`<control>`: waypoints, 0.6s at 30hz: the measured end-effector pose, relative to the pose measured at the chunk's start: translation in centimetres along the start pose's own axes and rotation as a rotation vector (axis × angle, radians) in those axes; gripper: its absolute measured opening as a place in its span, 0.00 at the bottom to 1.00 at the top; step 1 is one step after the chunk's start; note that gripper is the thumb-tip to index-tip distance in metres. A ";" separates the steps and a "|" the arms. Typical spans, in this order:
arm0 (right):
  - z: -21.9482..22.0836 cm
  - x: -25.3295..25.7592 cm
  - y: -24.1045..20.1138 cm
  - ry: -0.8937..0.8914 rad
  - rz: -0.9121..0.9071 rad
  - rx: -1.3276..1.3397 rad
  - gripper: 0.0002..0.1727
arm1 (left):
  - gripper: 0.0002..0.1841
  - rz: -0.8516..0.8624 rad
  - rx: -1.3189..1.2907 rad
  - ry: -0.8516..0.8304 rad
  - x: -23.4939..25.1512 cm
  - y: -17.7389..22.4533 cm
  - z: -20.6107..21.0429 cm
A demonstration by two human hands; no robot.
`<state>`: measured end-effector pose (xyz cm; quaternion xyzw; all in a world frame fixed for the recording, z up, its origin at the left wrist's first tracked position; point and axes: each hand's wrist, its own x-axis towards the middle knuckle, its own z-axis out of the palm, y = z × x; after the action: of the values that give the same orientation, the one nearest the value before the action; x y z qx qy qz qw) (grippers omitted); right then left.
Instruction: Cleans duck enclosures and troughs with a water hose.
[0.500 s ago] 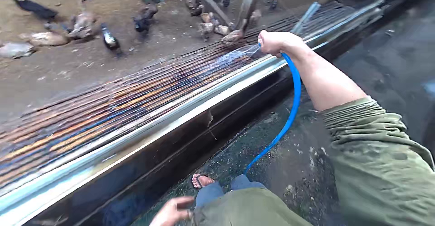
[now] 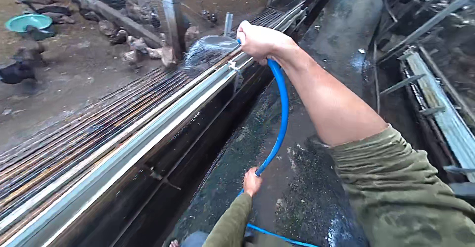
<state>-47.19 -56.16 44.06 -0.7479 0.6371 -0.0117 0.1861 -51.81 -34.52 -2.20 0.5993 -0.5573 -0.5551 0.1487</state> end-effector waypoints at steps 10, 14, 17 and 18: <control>0.3 -2.8 21.9 0.037 0.291 0.285 0.19 | 0.29 -0.279 -0.060 0.487 9.8 -0.1 -2.4; 8.2 -1.6 29.3 0.003 0.437 0.385 0.22 | 0.29 -0.355 -0.124 0.476 9.6 -2.3 -2.6; 12.1 -1.2 32.5 -0.073 0.517 0.501 0.21 | 0.28 -0.398 -0.129 0.536 8.9 -4.5 -2.4; 12.9 -0.8 33.5 -0.095 0.531 0.541 0.20 | 0.28 -0.413 -0.100 0.542 8.6 -5.0 -2.7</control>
<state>-75.78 -55.94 22.40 -0.4804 0.7731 -0.0963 0.4028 -49.06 -41.21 -9.58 0.8171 -0.3366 -0.4206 0.2052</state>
